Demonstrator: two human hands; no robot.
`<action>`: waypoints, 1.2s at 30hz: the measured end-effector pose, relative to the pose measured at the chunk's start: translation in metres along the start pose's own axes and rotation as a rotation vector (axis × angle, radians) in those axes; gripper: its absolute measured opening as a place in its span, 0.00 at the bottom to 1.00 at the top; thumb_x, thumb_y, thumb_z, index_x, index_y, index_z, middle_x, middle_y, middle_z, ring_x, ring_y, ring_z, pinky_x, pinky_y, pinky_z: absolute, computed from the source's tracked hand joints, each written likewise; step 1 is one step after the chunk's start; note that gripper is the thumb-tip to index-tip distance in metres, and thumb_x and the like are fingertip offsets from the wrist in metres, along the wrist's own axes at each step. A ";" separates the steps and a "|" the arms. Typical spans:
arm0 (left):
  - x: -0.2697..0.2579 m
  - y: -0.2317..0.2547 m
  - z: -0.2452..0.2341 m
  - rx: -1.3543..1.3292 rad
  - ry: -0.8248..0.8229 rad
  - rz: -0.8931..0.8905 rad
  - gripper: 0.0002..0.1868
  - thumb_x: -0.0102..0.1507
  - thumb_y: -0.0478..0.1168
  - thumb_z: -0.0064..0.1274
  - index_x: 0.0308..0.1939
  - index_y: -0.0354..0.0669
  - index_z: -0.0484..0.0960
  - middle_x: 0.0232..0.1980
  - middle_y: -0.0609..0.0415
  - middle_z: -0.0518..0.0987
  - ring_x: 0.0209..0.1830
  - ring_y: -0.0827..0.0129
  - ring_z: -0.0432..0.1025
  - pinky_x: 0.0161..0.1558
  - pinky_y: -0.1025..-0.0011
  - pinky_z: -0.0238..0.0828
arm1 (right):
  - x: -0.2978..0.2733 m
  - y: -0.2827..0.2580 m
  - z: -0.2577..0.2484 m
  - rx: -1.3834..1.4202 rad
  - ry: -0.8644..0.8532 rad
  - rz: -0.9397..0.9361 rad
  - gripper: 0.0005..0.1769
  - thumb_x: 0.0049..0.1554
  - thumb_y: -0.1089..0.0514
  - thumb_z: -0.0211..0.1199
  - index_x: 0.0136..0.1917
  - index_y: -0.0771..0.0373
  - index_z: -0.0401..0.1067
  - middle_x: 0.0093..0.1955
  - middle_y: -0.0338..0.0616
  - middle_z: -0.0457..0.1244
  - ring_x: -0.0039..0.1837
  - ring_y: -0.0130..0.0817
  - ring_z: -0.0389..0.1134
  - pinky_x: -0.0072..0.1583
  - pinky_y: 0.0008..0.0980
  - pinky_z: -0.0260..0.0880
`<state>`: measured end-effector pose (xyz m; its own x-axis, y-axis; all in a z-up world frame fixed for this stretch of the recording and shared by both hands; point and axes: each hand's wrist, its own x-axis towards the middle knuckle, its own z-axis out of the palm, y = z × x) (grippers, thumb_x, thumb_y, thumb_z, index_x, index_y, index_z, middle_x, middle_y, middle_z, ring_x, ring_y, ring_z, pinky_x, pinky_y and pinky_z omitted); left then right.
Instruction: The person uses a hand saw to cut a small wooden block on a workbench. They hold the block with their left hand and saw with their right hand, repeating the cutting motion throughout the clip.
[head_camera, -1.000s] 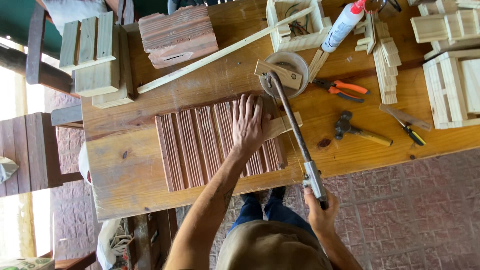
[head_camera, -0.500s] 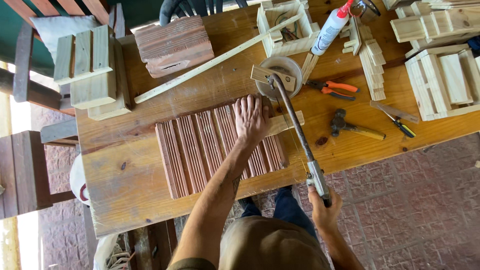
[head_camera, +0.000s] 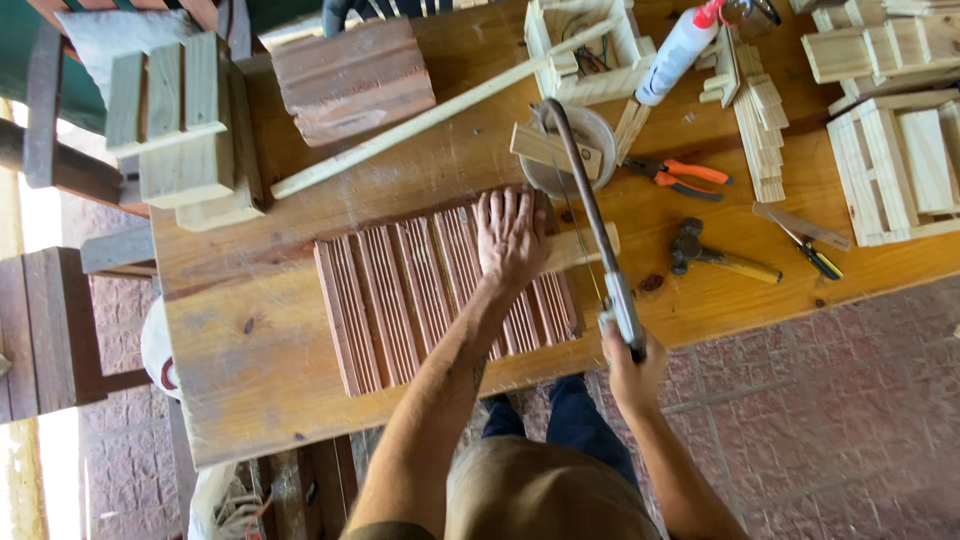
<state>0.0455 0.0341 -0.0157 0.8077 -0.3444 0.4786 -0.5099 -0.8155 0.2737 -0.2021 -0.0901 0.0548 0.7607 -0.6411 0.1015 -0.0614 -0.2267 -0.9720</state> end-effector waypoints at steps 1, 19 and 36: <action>0.001 0.001 0.003 -0.008 -0.087 -0.048 0.32 0.81 0.54 0.40 0.80 0.36 0.79 0.68 0.34 0.80 0.76 0.41 0.71 0.86 0.39 0.53 | -0.007 -0.009 -0.007 -0.059 -0.041 0.077 0.28 0.69 0.56 0.74 0.30 0.61 0.68 0.21 0.44 0.59 0.27 0.27 0.60 0.37 0.37 0.61; -0.021 0.000 -0.043 -0.078 -0.466 0.378 0.56 0.77 0.80 0.27 0.87 0.34 0.68 0.94 0.32 0.61 0.99 0.40 0.49 0.96 0.41 0.37 | -0.009 0.036 -0.001 0.180 -0.082 0.075 0.22 0.64 0.60 0.66 0.32 0.55 0.60 0.28 0.33 0.52 0.32 0.27 0.55 0.37 0.37 0.54; 0.007 -0.033 0.011 -0.121 -0.212 0.066 0.54 0.76 0.76 0.32 0.83 0.28 0.71 0.65 0.32 0.81 0.74 0.42 0.77 0.83 0.42 0.63 | 0.034 -0.002 0.051 0.057 -0.068 -0.010 0.26 0.65 0.59 0.77 0.28 0.62 0.71 0.22 0.44 0.60 0.29 0.25 0.61 0.34 0.33 0.61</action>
<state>0.0712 0.0537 -0.0308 0.8090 -0.4951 0.3168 -0.5849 -0.7308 0.3518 -0.1430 -0.0741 0.0495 0.8035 -0.5871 0.0981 -0.0187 -0.1897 -0.9817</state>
